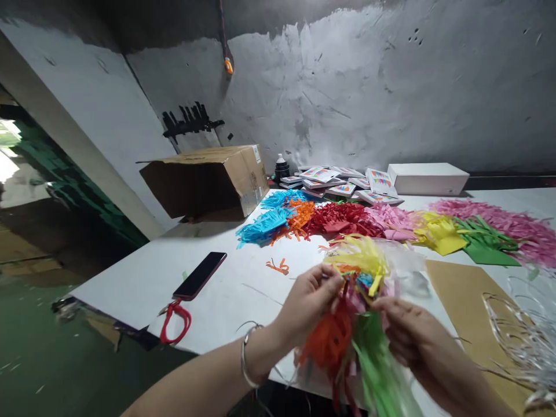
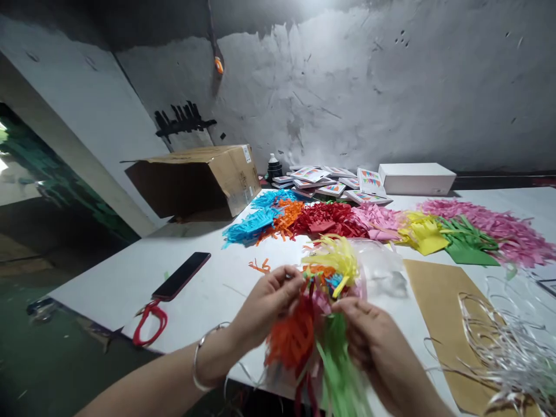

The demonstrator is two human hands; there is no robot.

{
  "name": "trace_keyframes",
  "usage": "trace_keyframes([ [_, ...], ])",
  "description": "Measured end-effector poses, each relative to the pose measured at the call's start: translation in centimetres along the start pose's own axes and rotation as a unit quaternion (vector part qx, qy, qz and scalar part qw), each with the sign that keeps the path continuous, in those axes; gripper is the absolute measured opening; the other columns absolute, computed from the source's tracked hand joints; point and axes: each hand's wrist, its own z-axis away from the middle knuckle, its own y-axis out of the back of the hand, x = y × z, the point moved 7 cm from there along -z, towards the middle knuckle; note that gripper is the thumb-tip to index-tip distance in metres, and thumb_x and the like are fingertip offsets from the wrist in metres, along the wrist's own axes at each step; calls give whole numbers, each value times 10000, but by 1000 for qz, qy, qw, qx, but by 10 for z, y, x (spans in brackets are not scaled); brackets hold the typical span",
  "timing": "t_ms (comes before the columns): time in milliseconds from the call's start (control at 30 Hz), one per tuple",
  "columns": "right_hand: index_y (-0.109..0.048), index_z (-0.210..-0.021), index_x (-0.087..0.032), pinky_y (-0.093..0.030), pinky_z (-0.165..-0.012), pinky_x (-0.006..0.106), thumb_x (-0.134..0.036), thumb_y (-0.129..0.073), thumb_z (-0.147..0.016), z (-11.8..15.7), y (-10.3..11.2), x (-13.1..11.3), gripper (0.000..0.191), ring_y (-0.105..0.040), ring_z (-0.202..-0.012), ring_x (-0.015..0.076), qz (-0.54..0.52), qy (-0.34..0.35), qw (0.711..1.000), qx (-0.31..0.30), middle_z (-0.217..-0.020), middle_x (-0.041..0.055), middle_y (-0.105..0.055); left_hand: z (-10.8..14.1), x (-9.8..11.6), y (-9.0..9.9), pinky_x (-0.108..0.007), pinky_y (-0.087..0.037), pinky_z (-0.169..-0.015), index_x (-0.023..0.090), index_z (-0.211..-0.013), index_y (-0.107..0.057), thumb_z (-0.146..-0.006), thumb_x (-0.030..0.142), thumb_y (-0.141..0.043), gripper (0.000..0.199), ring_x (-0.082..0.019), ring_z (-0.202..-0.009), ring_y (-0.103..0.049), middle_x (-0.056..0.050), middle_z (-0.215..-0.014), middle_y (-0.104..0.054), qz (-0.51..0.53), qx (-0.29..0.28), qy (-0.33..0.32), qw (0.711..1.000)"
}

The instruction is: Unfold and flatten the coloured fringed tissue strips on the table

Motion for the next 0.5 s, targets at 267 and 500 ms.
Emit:
trace_keyframes([
  [267, -511, -707, -203, -135, -395, 194, -732, -797, -669, 6, -23, 59, 603, -149, -413, 27, 16, -45, 998, -32, -471, -128, -259, 71, -40, -39, -253, -531, -605, 152, -1183, -655, -990, 148, -483, 259, -180, -653, -708, -89, -806, -773, -414, 34, -379, 827],
  [500, -626, -749, -177, -226, -452, 198, -758, -720, -736, 1, 2, 58, 588, -275, -472, 56, 132, 15, 991, -17, -528, -80, -372, 96, -29, -40, -276, -553, -646, 154, -1149, -618, -1013, 261, -526, 196, -184, -700, -646, -90, -821, -731, -433, -20, -420, 797],
])
